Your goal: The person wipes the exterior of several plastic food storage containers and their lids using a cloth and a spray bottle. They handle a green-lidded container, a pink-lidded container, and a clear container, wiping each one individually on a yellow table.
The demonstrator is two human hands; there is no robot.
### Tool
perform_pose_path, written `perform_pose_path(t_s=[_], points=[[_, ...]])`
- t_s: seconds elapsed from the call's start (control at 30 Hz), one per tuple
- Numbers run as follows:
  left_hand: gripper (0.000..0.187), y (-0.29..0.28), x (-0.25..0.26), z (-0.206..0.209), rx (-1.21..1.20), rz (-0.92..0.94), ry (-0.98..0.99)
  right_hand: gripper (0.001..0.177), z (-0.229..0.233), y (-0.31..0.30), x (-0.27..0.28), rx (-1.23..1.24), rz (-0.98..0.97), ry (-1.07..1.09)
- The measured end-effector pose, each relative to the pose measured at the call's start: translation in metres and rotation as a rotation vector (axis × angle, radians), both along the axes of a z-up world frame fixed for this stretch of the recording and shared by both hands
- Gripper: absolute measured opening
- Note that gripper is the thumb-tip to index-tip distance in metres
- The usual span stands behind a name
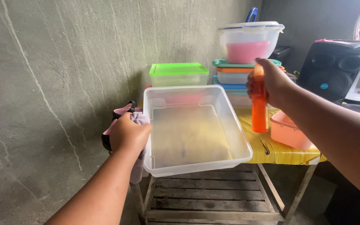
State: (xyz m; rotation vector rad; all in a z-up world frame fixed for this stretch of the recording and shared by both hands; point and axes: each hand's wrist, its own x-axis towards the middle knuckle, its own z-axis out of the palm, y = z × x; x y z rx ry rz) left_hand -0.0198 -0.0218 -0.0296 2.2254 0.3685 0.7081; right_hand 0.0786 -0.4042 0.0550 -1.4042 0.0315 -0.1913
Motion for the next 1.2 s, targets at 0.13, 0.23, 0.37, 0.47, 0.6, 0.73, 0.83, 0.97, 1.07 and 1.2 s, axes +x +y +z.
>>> perform_pose_path(t_s=[0.13, 0.23, 0.37, 0.47, 0.6, 0.73, 0.83, 0.97, 1.07, 1.2], points=[[0.038, 0.000, 0.001, -0.010, -0.023, 0.016, 0.027, 0.026, -0.032, -0.051, 0.054, -0.025, -0.042, 0.166], [0.042, -0.007, 0.000, -0.017, -0.047, 0.042, 0.058, 0.062, -0.068, -0.079, 0.073, -1.414, -0.124, -0.480], [0.040, -0.014, -0.003, -0.026, -0.047, 0.023, 0.107, 0.047, -0.081, -0.068, 0.075, -0.540, -0.259, 0.122], [0.040, -0.017, -0.004, -0.029, -0.058, 0.015, 0.135, 0.053, -0.076, -0.051, 0.050, -0.567, -0.296, 0.178], [0.040, -0.018, -0.002, -0.025, -0.067, 0.001, 0.160, 0.078, -0.062, -0.038, 0.022, -0.627, -0.318, 0.164], [0.041, -0.019, -0.001, -0.020, -0.058, -0.041, 0.149, 0.099, -0.054, -0.032, 0.008, -1.076, -0.507, -0.323], [0.040, -0.018, -0.002, -0.018, -0.092, -0.063, 0.185, 0.093, -0.052, -0.017, -0.009, -1.236, -0.689, -0.388], [0.040, -0.016, -0.003, -0.014, -0.112, -0.103, 0.236, 0.055, -0.068, 0.033, -0.048, -1.201, -0.372, -0.485], [0.039, -0.012, -0.006, -0.006, -0.008, -0.140, 0.204, 0.050, -0.099, 0.078, -0.078, -1.430, 0.400, -0.441], [0.045, -0.005, -0.009, 0.020, 0.075, -0.088, 0.030, 0.073, -0.100, 0.103, -0.090, -1.686, 0.606, 0.139]])
